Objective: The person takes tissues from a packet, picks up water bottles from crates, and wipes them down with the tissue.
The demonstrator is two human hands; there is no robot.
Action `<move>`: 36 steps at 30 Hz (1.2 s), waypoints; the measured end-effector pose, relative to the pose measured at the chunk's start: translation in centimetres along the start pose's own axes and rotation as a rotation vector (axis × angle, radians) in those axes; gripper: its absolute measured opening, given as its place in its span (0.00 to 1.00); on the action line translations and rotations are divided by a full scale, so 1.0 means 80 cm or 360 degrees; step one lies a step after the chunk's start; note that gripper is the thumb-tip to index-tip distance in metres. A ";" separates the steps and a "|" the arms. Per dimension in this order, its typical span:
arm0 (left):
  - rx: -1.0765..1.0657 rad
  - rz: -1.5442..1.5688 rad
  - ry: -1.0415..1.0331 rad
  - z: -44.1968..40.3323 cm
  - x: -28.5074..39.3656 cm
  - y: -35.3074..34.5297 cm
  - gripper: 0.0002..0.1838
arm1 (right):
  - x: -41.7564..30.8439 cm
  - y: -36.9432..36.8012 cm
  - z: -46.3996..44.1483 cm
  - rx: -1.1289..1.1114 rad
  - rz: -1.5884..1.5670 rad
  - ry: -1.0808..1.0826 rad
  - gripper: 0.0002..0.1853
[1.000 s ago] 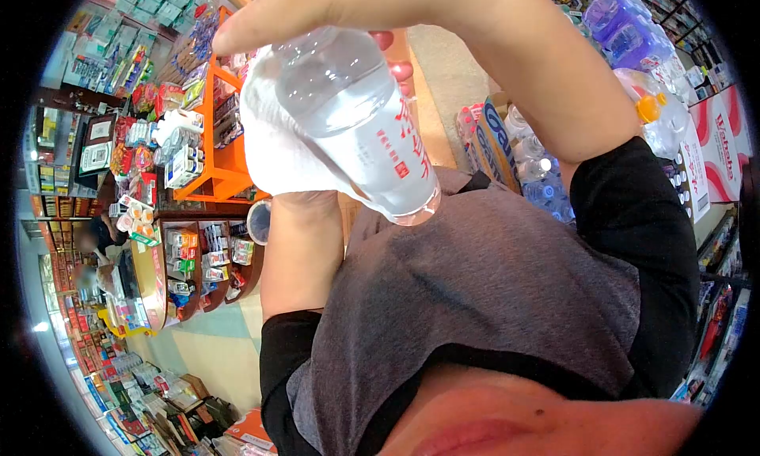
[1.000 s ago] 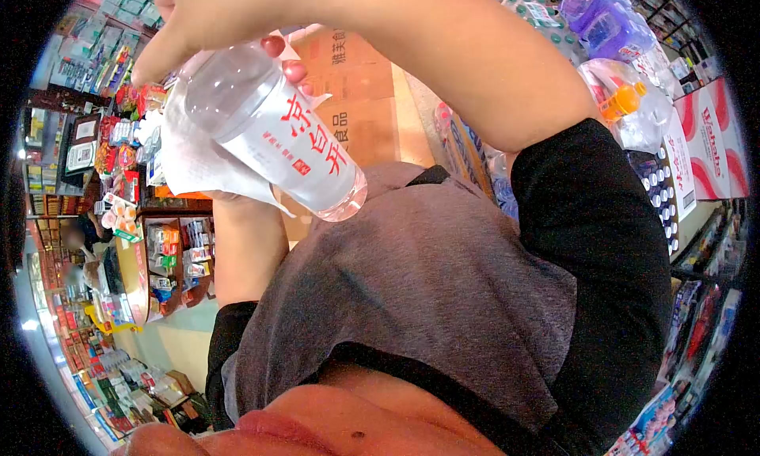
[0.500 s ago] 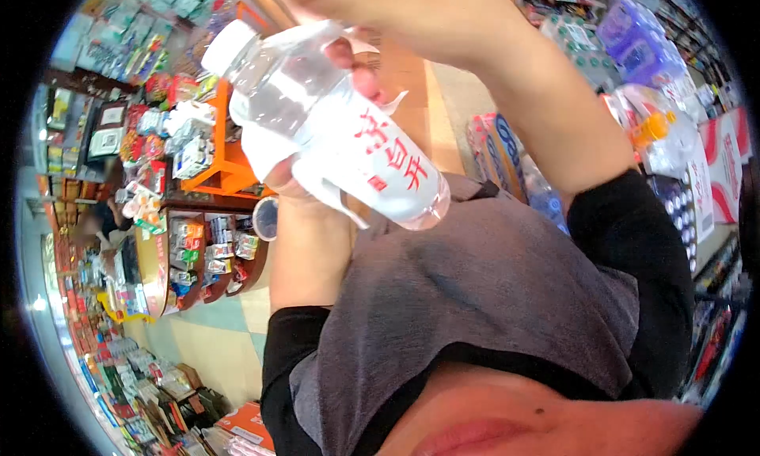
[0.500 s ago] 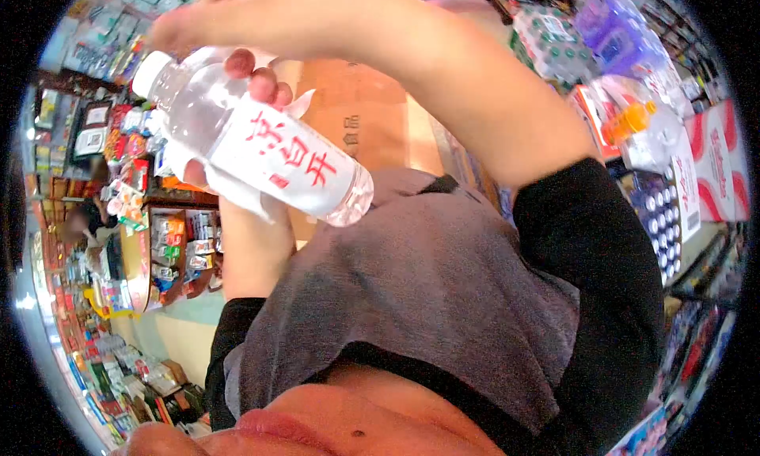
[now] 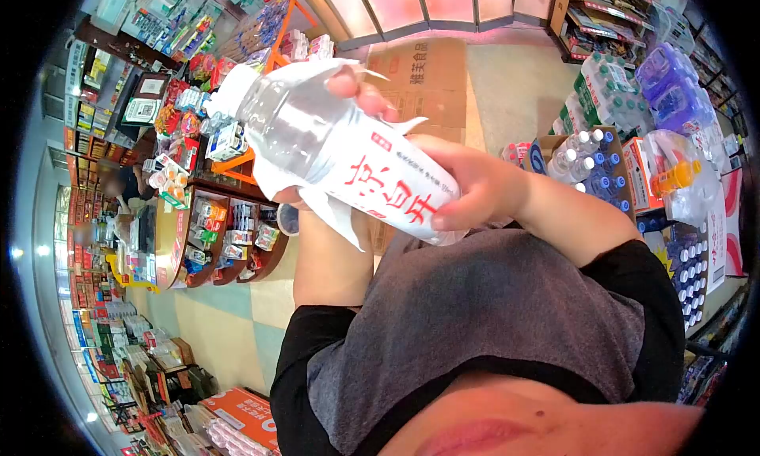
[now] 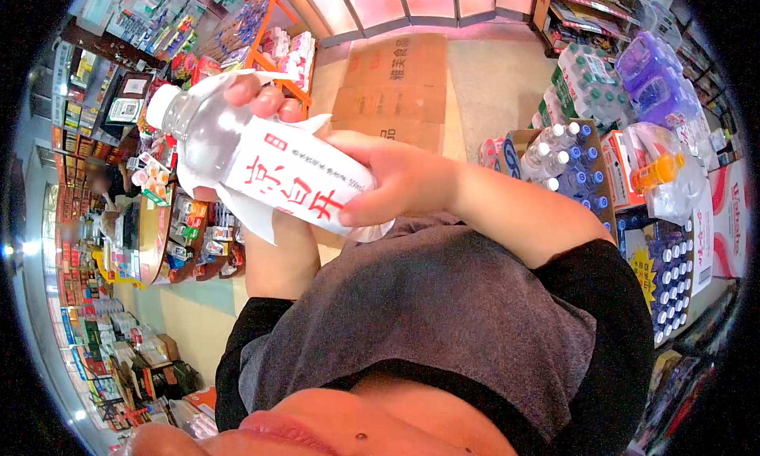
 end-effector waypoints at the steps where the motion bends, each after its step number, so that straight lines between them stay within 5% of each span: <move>1: 0.0014 0.0040 -0.0059 0.001 0.003 0.003 0.48 | -0.006 0.003 0.001 0.0042 0.0224 0.0044 0.45; 3: 0.0252 -0.0174 -0.0293 0.011 0.010 0.003 0.47 | -0.018 0.006 0.003 0.0128 0.0649 0.0176 0.43; 6: 0.0069 -0.0440 -0.0189 0.013 0.014 -0.006 0.51 | -0.037 0.002 0.006 0.0260 0.1202 0.0426 0.38; 11: 0.0871 -0.0879 -0.0237 0.028 0.017 -0.014 0.54 | -0.069 -0.015 0.008 0.0556 0.1875 0.0744 0.33; 17: 0.0969 -0.0977 -0.0308 0.026 0.023 -0.017 0.51 | -0.081 -0.020 0.007 0.0788 0.2444 0.0633 0.35; 21: 0.0820 -0.0771 -0.0393 0.023 0.033 -0.012 0.49 | -0.071 -0.015 0.010 0.0573 0.1965 0.0881 0.38; 23: 0.0387 -0.0407 -0.0312 0.019 0.031 -0.005 0.45 | -0.060 -0.008 0.008 0.0354 0.1393 0.0821 0.40; 29: 0.0209 0.0089 0.0007 0.015 0.016 -0.025 0.27 | 0.013 -0.025 0.008 -0.0268 -0.0317 -0.0147 0.47; 36: 0.0337 0.0167 0.0097 0.018 0.014 -0.026 0.25 | 0.016 -0.022 0.010 -0.0230 -0.0017 -0.0156 0.48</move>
Point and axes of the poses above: each hand's wrist, its own z-axis away from the middle knuckle, its own y-axis out of the back of the hand, x = y × z, the point moved 7 cm from there along -z, towards the middle knuckle, and after that the axes turned 8 degrees about y, right-handed, at the moved point
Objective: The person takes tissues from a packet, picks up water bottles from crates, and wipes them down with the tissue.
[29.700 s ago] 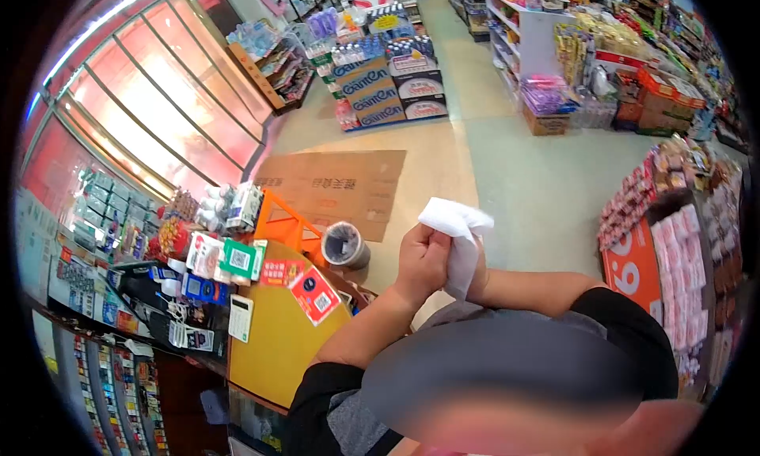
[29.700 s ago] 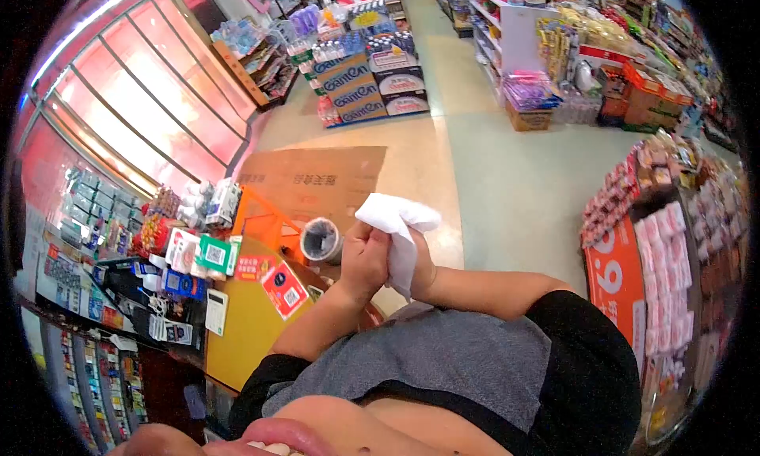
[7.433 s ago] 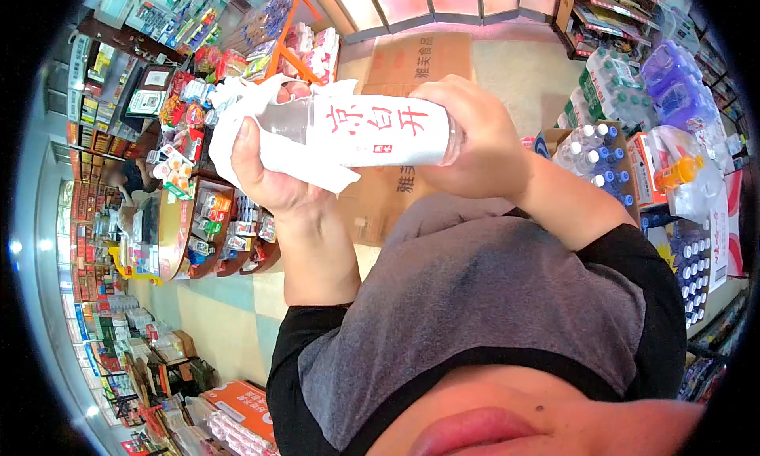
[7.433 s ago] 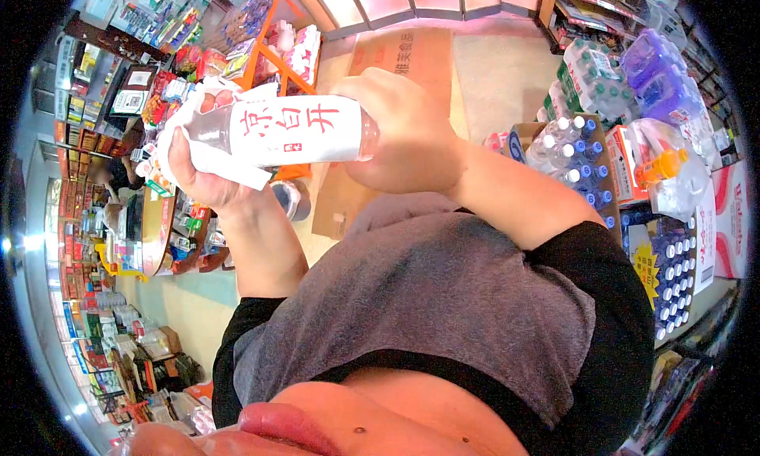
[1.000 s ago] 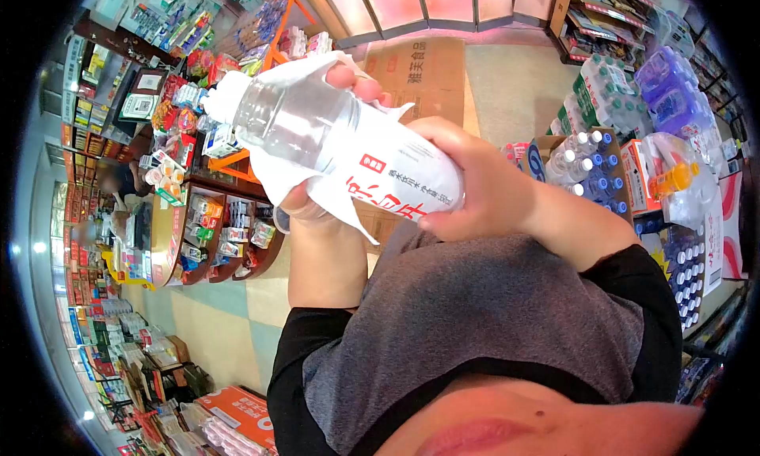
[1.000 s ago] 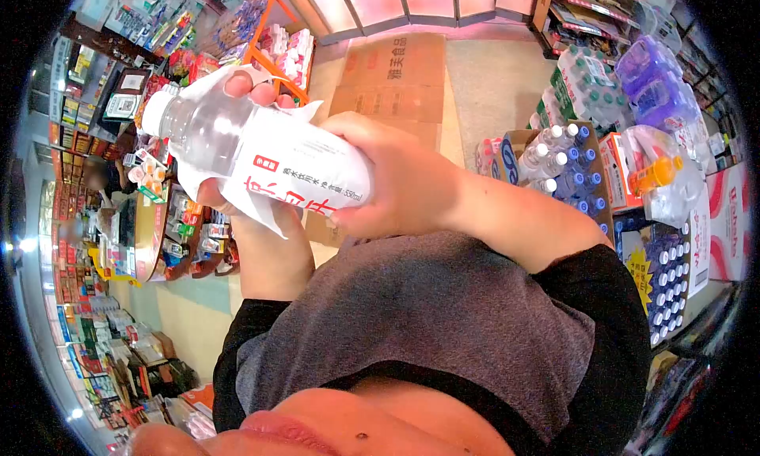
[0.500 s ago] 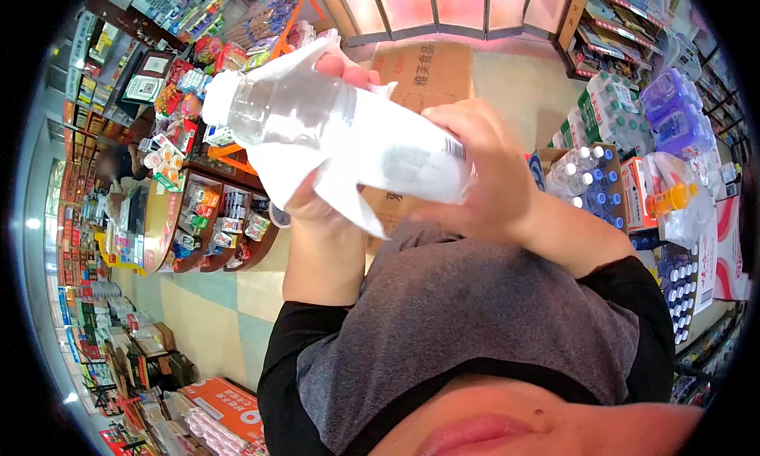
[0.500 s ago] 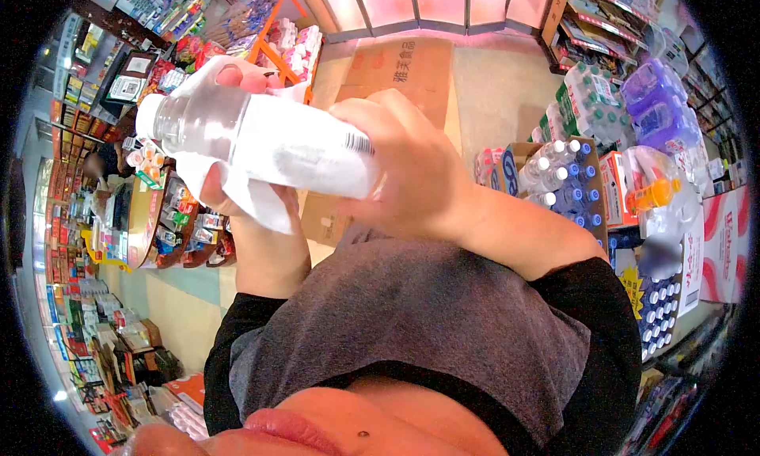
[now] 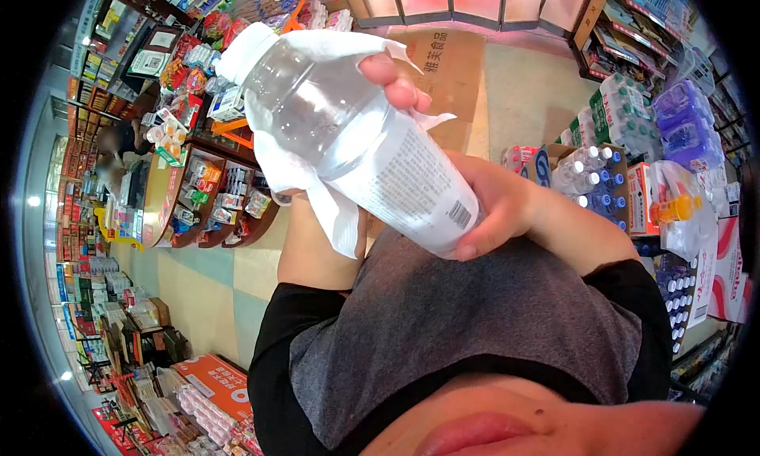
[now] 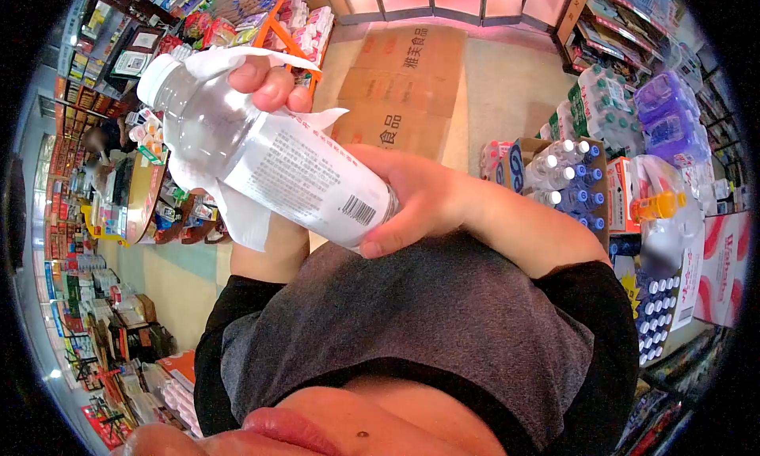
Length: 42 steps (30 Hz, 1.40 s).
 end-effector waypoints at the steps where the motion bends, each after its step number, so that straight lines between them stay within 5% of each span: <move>1: -0.0003 0.0047 0.0030 0.000 -0.001 0.002 0.26 | 0.000 0.000 0.000 -0.0016 -0.0002 -0.0002 0.48; 8: 0.0058 0.0142 0.0198 0.004 -0.011 0.018 0.27 | 0.001 -0.002 0.001 -0.0030 0.0011 0.0016 0.48; 15: -0.0253 -0.0148 -0.0006 -0.002 -0.004 0.036 0.42 | -0.003 0.010 0.002 0.0147 0.0334 0.0103 0.45; 21: -0.0168 -0.0095 -0.0198 0.001 -0.002 0.035 0.51 | -0.007 0.016 0.002 0.0237 0.0595 0.0164 0.42; 27: -0.0215 -0.0414 -0.0077 0.000 0.000 0.029 0.57 | -0.005 0.017 0.001 0.0178 0.0592 0.0070 0.50; 32: 0.0384 -0.0526 -0.0162 0.015 0.005 0.044 0.52 | -0.014 0.020 0.002 0.0414 0.0953 0.0297 0.40; 36: 0.0941 -0.0556 -0.0261 0.022 0.026 0.061 0.24 | -0.046 0.033 -0.004 0.0754 0.2012 0.0176 0.37; 38: 0.1029 -0.0587 -0.0307 0.024 0.028 0.065 0.17 | -0.049 0.037 -0.001 0.0812 0.2163 0.0212 0.35; 42: 0.1198 -0.0510 -0.0315 0.041 0.030 0.080 0.19 | -0.043 0.032 -0.005 0.0783 0.2223 0.0354 0.29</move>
Point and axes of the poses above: each hand's wrist, its own z-axis away from the middle knuckle, its own y-axis out of the back of the hand, x = y × z, the point moved 7 cm from there along -z, towards the middle knuckle, and after that the axes turned 8 degrees about y, right-handed, at the moved point
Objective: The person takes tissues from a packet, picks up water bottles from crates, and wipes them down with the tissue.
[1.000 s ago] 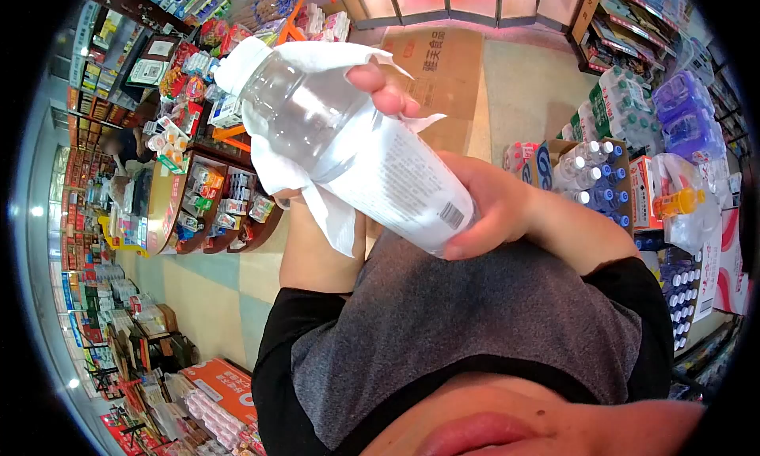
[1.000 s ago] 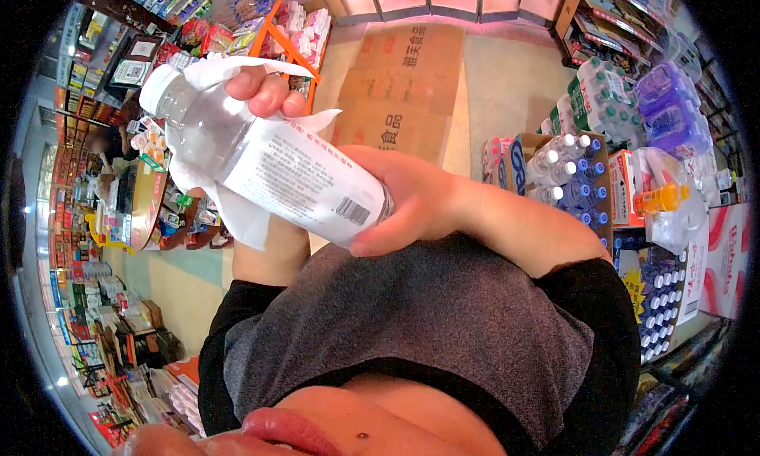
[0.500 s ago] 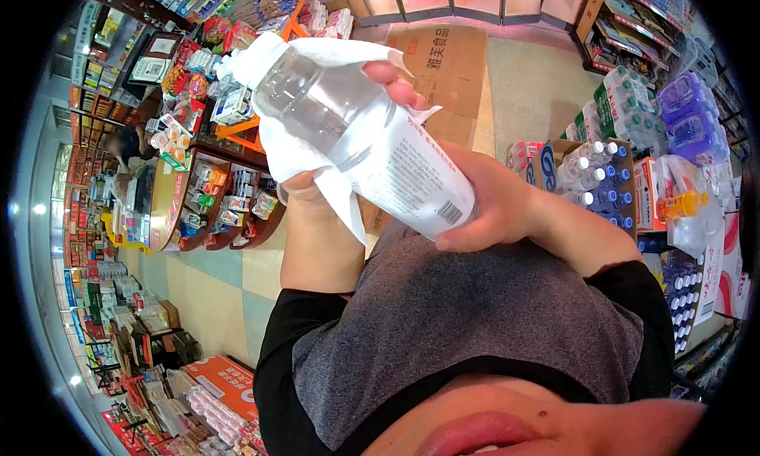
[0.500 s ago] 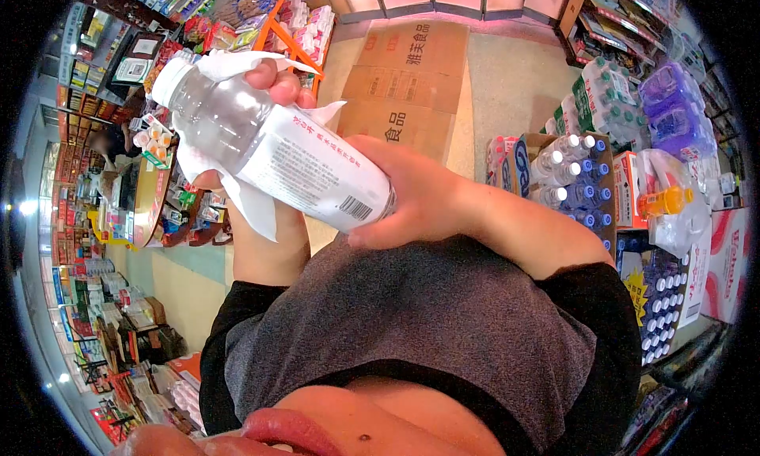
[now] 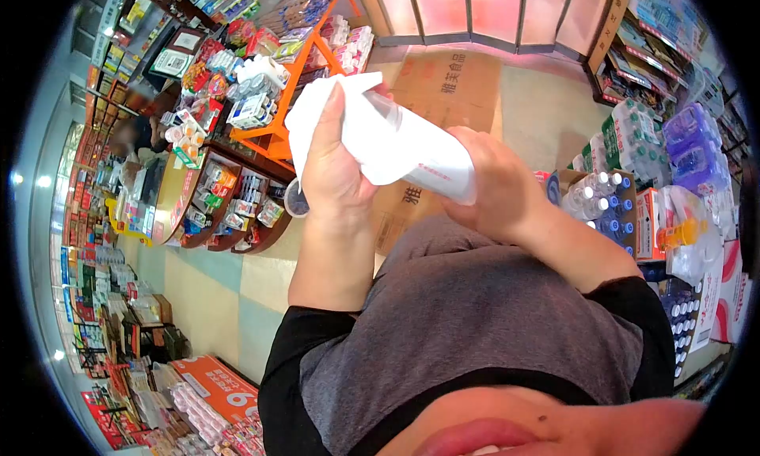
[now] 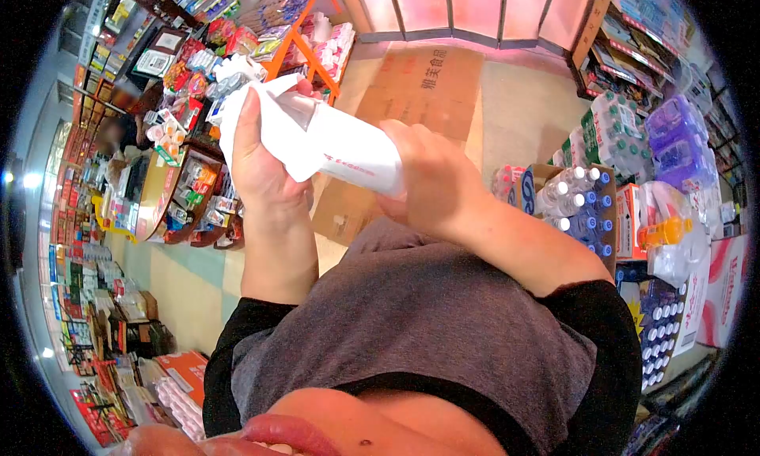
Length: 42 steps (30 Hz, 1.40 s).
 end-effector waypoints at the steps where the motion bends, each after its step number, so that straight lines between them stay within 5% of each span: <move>1: -0.0044 0.0004 0.0012 0.003 0.001 -0.002 0.19 | -0.001 -0.005 -0.001 -0.0140 -0.0107 -0.0086 0.31; 3: -0.0134 0.0020 0.0030 0.014 0.003 -0.008 0.19 | -0.009 -0.007 -0.002 -0.0429 -0.0306 -0.0253 0.33; 6: -0.0403 0.0065 0.0016 0.033 0.017 -0.023 0.23 | -0.004 -0.024 0.013 -0.0534 -0.0946 0.0024 0.40; 10: -0.0925 0.0007 -0.0148 0.050 0.022 -0.035 0.37 | -0.012 -0.062 0.052 -0.1129 -0.2559 -0.0678 0.49; 16: -0.0972 0.0527 0.0132 0.069 0.009 -0.052 0.45 | -0.017 -0.083 0.069 -0.1475 -0.3331 -0.0616 0.53; 19: -0.1055 0.0375 -0.0056 0.060 0.012 -0.052 0.46 | -0.014 -0.074 0.062 -0.1389 -0.3136 -0.0583 0.54; 23: -0.0730 0.0094 -0.0243 0.054 0.033 -0.050 0.38 | -0.002 -0.063 0.050 -0.1078 -0.2530 -0.0475 0.50; 29: -0.0103 -0.0040 -0.0004 0.045 0.042 -0.038 0.27 | 0.003 -0.026 0.018 -0.0524 -0.1243 0.0069 0.41; 33: -0.0439 0.0203 -0.0146 0.022 0.038 -0.038 0.20 | 0.000 0.010 0.005 -0.0229 -0.0517 0.0179 0.33; 35: -0.0227 0.0089 -0.0112 0.025 0.029 -0.036 0.21 | -0.003 0.024 0.004 -0.0135 -0.0153 0.0161 0.32; 37: 0.0024 -0.0034 -0.0104 0.024 0.024 -0.027 0.22 | -0.003 0.023 0.004 -0.0244 -0.0212 0.0052 0.31; 41: 0.0006 0.0031 0.0139 0.016 0.019 -0.019 0.25 | 0.001 0.016 0.014 -0.0304 -0.0568 0.0127 0.33; 42: -0.0578 0.0042 0.0001 0.014 0.027 -0.040 0.26 | 0.006 0.006 0.021 -0.0369 -0.0961 -0.0018 0.35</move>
Point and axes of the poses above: each hand's wrist, its own z-axis away from the middle knuckle, its own y-axis out of the back of the hand, x = y × z, the point moved 7 cm from there along -z, towards the middle knuckle, and after that the axes turned 8 degrees about y, right-handed, at the moved point
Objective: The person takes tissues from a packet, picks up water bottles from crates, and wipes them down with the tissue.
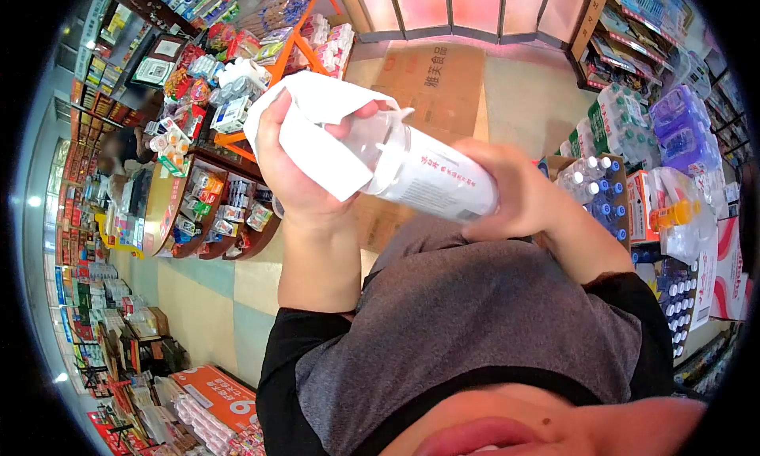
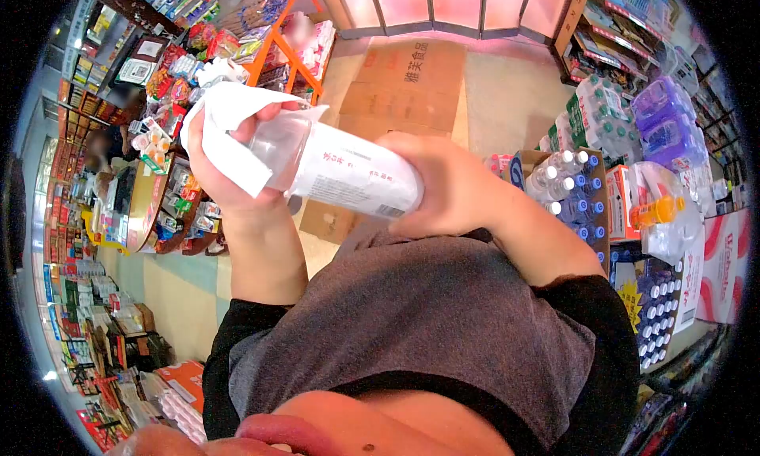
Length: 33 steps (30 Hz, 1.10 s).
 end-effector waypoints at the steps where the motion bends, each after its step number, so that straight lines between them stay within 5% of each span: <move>1: -0.0106 0.0052 0.0024 0.000 -0.003 0.000 0.26 | 0.010 -0.008 0.005 -0.0025 -0.0404 -0.0106 0.36; 4: -0.0468 0.0236 0.0006 0.000 -0.012 -0.019 0.29 | 0.038 -0.056 0.025 -0.0231 -0.1717 -0.0539 0.42; 5: -0.0323 0.0338 0.0088 0.001 -0.025 -0.021 0.32 | 0.045 -0.074 0.033 -0.0325 -0.2165 -0.0698 0.44; 7: -0.0034 0.0535 0.0252 0.018 -0.050 -0.040 0.39 | 0.042 -0.094 0.029 -0.0544 -0.2420 -0.0589 0.45; 8: -0.0221 0.0477 0.0340 0.029 -0.067 -0.039 0.47 | 0.034 -0.100 0.020 -0.0596 -0.2444 -0.0503 0.45; 10: -0.0268 0.0541 0.0477 0.034 -0.086 -0.028 0.44 | 0.028 -0.103 0.018 -0.0588 -0.2498 -0.0509 0.46; 15: -0.0354 0.0654 0.0694 0.038 -0.098 -0.008 0.38 | 0.043 -0.072 0.003 -0.0219 -0.1631 -0.0345 0.44; 17: -0.0140 0.0463 0.0732 0.028 -0.097 -0.001 0.22 | 0.046 -0.055 -0.006 -0.0060 -0.1023 -0.0250 0.43; 19: -0.0039 -0.0489 0.0177 0.026 -0.058 -0.024 0.23 | 0.037 -0.037 -0.014 0.0106 -0.0369 -0.0194 0.42; 25: 0.0464 -0.0694 -0.0286 0.028 -0.033 0.007 0.27 | 0.024 -0.040 -0.038 0.0487 0.0592 -0.0096 0.37; 29: 0.0453 -0.0909 -0.0223 0.035 -0.028 0.023 0.29 | 0.044 -0.051 -0.043 0.0220 0.0137 -0.0019 0.34; 33: 0.0214 -0.0355 -0.0050 0.037 -0.022 0.018 0.32 | 0.052 -0.079 -0.043 -0.0254 -0.0728 -0.0272 0.40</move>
Point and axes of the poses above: each hand's wrist, its own z-axis away from the middle knuckle, its own y-axis out of the back of the hand, x = y × z, the point moved 7 cm from there along -z, towards the middle knuckle, and after that the axes turned 8 degrees about y, right-handed, at the moved point
